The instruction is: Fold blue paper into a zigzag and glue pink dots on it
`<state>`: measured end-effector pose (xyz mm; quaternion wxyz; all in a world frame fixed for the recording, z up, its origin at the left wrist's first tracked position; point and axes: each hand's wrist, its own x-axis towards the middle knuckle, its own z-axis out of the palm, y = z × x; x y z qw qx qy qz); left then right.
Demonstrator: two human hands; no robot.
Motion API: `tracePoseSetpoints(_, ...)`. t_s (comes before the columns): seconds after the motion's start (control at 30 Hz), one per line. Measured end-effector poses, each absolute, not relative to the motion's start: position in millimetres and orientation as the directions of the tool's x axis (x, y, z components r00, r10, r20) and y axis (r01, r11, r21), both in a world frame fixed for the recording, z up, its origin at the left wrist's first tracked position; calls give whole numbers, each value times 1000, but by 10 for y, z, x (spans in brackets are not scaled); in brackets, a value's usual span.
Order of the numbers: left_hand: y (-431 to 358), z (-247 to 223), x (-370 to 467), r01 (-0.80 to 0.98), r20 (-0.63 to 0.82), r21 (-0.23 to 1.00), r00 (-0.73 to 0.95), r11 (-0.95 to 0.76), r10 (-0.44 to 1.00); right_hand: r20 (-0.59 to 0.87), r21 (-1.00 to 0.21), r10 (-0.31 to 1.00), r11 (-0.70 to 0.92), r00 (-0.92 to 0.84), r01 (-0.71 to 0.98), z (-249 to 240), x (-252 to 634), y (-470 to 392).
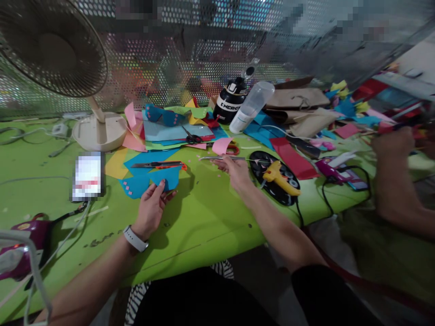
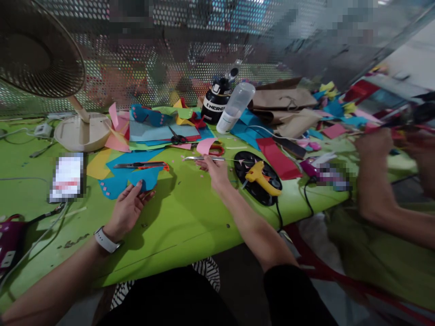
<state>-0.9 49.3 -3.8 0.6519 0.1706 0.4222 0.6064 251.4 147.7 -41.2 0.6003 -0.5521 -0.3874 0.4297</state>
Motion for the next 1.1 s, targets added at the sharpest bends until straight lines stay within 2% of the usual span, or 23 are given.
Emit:
tracePoseSetpoints(0.23, 490, -33, -2, -644, -346, 737, -97, 206, 933, 20, -999, 950, 33, 310, -36, -431, 2526, 1486)
tracePoseSetpoints(0.6, 498, -58, -10, -638, -334, 744, -98, 199, 938, -47, -991, 934, 0, 354, -132, -429, 2485, 1499)
tracePoseSetpoints(0.87, 493, -43, -7, -636, -325, 747, -92, 196, 941, 71, -994, 938, 94, 340, -51, -403, 2495, 1496)
tracePoseSetpoints(0.97, 488, -38, -3, -635, -319, 748, -88, 194, 944, 83, -990, 934, 118, 348, -81, -300, 2511, 1440)
tracePoseSetpoints(1.1, 477, -49, 4, -627, -316, 751, -69, 205, 946, 97, -977, 966, 139, 240, -163, -134, 2428, 1254)
